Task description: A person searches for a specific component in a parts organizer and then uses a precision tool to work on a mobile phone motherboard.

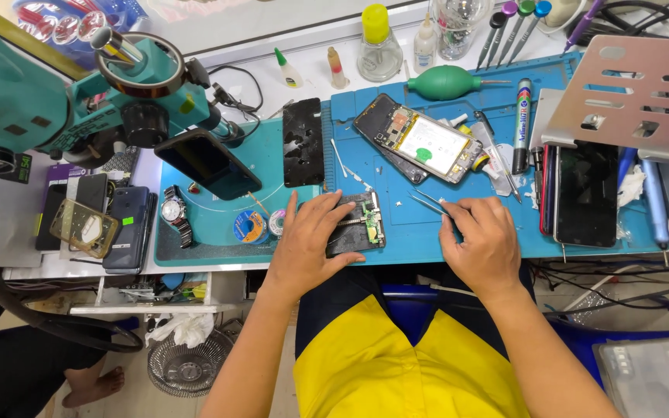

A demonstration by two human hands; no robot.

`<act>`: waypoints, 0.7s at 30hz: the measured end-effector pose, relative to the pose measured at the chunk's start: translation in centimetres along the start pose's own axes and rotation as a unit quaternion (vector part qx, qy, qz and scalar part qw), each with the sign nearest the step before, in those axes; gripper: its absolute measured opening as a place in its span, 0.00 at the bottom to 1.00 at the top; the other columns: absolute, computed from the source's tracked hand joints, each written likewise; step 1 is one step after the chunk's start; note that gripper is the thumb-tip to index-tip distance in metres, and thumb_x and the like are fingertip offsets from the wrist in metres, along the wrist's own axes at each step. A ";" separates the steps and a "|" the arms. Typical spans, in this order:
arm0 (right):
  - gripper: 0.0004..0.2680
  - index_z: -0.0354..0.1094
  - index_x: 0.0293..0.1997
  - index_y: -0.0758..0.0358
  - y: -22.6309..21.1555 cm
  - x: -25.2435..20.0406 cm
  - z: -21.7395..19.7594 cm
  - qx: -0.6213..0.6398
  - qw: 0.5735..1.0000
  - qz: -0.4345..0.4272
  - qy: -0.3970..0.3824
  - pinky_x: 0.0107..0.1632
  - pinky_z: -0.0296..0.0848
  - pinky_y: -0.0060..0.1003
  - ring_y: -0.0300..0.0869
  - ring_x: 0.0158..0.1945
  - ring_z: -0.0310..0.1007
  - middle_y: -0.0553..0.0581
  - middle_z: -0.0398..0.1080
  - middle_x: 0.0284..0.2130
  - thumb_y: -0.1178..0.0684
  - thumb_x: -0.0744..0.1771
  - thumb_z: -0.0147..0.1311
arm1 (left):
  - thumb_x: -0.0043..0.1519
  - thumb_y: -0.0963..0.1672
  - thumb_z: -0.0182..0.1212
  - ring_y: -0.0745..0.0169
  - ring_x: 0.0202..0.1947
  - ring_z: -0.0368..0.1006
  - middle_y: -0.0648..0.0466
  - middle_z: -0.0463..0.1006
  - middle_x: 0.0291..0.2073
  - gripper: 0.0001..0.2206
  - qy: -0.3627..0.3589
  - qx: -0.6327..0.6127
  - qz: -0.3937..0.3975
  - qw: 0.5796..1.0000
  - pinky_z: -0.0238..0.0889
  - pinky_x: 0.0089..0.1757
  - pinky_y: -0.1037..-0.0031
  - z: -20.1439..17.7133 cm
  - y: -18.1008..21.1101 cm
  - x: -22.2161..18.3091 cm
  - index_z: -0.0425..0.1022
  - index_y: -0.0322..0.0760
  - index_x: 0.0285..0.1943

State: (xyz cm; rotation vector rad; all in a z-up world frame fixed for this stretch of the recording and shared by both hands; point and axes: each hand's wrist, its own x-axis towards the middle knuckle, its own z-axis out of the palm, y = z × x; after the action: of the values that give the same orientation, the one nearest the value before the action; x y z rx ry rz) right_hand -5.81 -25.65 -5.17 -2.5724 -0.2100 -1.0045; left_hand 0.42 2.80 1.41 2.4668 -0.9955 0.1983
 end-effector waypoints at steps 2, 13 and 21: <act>0.04 0.78 0.43 0.60 -0.2 0.1 -0.1 -0.008 1.000 0.008 0.009 0.42 0.69 0.36 0.45 0.41 0.71 0.52 0.69 0.34 0.59 0.66 0.60 | 0.50 0.52 0.77 0.40 0.66 0.66 0.43 0.74 0.61 0.38 -0.018 -0.026 0.013 0.999 0.36 0.65 0.29 -0.2 -0.1 0.1 0.68 0.44 0.71; 0.04 0.77 0.40 0.59 -1.4 2.0 -4.6 0.012 0.995 -0.019 0.093 0.40 0.69 0.40 0.48 0.37 0.71 0.53 0.73 0.35 0.54 0.69 0.57 | 0.59 0.50 0.65 0.49 0.64 0.69 0.49 0.77 0.60 0.28 0.035 0.012 0.031 0.999 0.37 0.67 0.37 -2.2 -1.0 -1.1 0.69 0.43 0.70; 0.17 0.62 0.67 0.53 5.8 7.2 -18.8 0.507 0.708 0.348 0.347 0.31 0.68 0.35 0.43 0.29 0.69 0.58 0.74 0.39 0.62 0.70 0.53 | 0.60 0.38 0.57 0.54 0.60 0.71 0.54 0.77 0.57 0.18 0.049 0.150 0.012 0.987 0.47 0.69 0.36 -2.7 -5.1 -4.9 0.76 0.42 0.60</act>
State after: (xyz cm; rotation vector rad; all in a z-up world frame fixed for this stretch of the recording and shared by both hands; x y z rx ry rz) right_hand -10.64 -38.30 10.77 -0.9950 0.3241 -1.0236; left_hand 0.49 10.31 0.37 2.6829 -1.0152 0.5058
